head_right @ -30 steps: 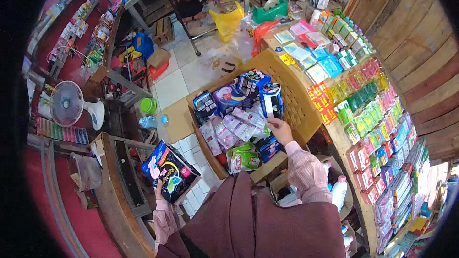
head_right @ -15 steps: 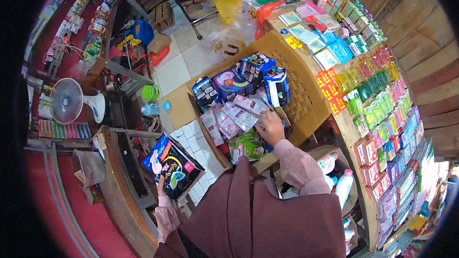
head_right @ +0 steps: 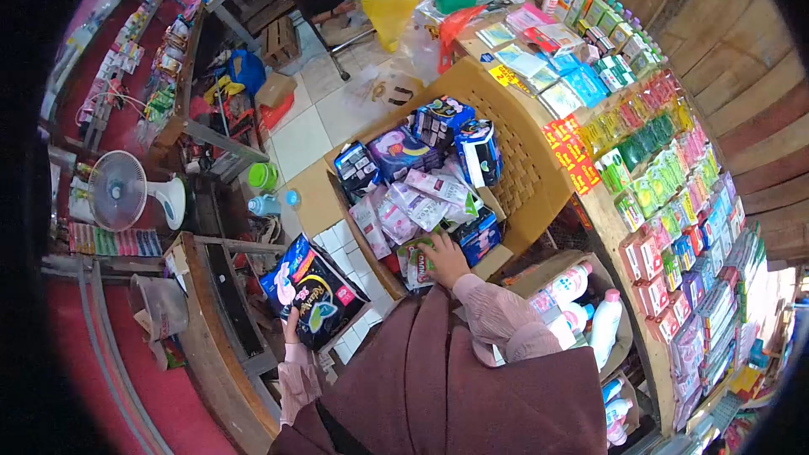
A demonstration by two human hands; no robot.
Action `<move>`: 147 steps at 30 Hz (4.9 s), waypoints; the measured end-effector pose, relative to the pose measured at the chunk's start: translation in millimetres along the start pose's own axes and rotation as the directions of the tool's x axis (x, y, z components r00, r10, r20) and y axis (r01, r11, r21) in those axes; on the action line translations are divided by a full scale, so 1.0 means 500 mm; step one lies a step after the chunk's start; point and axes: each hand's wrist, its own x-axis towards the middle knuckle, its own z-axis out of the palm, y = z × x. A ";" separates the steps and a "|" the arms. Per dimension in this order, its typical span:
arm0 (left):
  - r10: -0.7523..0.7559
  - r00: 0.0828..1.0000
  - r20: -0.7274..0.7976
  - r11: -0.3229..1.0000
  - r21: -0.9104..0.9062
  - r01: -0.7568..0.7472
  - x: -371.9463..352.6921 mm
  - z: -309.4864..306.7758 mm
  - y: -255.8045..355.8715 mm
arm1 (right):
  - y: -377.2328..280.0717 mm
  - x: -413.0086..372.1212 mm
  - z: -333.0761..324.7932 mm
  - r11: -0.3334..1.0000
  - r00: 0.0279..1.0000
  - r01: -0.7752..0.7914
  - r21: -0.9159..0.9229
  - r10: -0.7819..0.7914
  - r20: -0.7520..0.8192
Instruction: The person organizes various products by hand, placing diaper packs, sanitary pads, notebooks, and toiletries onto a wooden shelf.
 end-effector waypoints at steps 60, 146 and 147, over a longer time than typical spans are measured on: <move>0.028 0.996 -0.087 0.999 -0.018 -0.030 -0.019 -0.045 -0.080 | 0.295 0.215 -0.160 0.819 0.635 -0.266 0.509 0.546 -0.547; 0.235 0.961 -0.146 0.969 -0.046 -0.244 -0.091 -0.133 -0.109 | 0.073 0.380 -0.459 0.859 0.795 0.310 -0.408 -0.470 -0.384; 0.210 0.968 -0.135 0.972 -0.076 -0.221 -0.090 -0.146 -0.122 | 0.044 0.364 -0.482 0.836 0.745 0.375 -0.400 -0.528 -0.406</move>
